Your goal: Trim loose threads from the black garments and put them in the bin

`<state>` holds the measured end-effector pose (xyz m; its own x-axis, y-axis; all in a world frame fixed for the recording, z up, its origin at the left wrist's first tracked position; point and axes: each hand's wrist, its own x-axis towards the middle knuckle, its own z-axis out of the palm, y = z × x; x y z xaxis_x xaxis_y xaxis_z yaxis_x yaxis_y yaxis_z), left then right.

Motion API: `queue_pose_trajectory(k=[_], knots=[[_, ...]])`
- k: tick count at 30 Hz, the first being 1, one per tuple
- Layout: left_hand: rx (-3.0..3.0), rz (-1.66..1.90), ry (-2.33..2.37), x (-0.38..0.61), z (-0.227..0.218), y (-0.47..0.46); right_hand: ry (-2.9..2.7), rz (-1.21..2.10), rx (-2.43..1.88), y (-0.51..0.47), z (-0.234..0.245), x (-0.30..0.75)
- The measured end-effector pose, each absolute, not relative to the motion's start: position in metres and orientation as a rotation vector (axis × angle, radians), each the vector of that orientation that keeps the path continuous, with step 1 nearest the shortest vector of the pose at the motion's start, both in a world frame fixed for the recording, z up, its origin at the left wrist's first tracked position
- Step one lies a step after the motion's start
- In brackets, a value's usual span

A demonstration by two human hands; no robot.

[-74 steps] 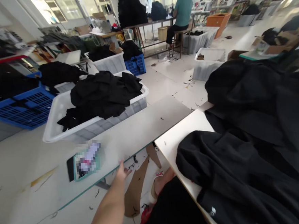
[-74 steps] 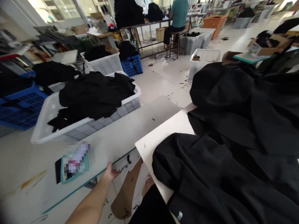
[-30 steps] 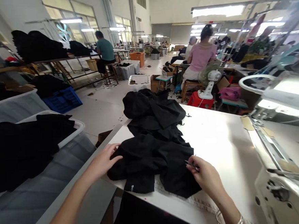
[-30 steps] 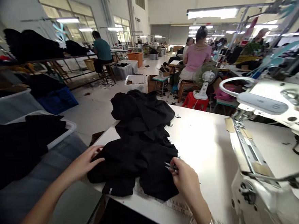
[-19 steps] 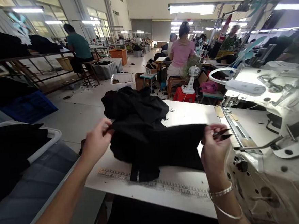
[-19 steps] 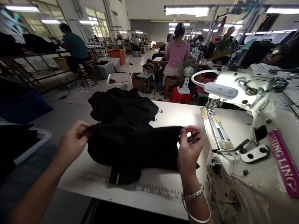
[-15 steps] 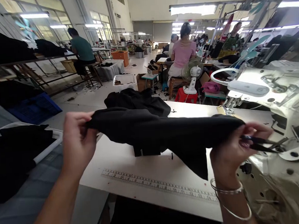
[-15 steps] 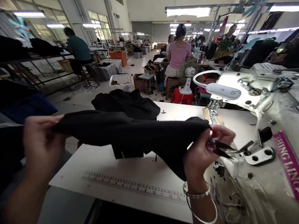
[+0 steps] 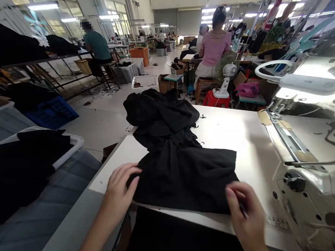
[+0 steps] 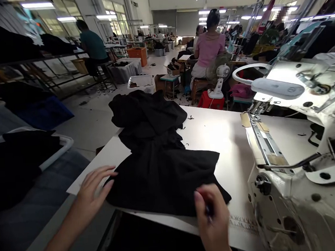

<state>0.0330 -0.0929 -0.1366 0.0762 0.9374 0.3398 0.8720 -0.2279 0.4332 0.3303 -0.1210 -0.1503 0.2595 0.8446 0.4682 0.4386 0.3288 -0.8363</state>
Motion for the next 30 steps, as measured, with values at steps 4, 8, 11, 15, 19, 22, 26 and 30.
queue_pose_trajectory(k=[4, 8, 11, 15, 19, 22, 26, 30], knots=[[2.293, 0.576, 1.707, 0.085, -0.131, -0.069, -1.598, 0.729, -1.404, -0.048, -0.125, 0.291], [2.31, 0.457, 1.447, 0.119, -0.136, -0.086, -1.641, 0.839, -1.519, -0.011, -0.133, 0.265], [2.225, 0.625, 1.382, 0.116, -0.138, -0.099, -1.622, 0.945, -1.507, -0.017, -0.144, 0.264], [2.067, 0.79, 1.753, 0.091, -0.139, -0.088, -1.462, 1.131, -1.364, -0.03, -0.146, 0.277], [1.817, 0.602, 1.834, 0.085, -0.132, -0.065, -1.201, 1.35, -1.232, -0.031, -0.123, 0.294], [1.744, 0.849, 1.753, 0.093, -0.115, -0.056, -0.954, 1.369, -1.121, -0.039, -0.1, 0.312], [1.637, 1.067, 1.644, 0.091, -0.1, -0.056, -0.686, 1.27, -1.094, -0.062, -0.109, 0.34], [1.531, 0.716, 1.657, 0.077, -0.118, -0.062, -1.058, 0.949, -1.578, -0.09, -0.155, 0.36]])
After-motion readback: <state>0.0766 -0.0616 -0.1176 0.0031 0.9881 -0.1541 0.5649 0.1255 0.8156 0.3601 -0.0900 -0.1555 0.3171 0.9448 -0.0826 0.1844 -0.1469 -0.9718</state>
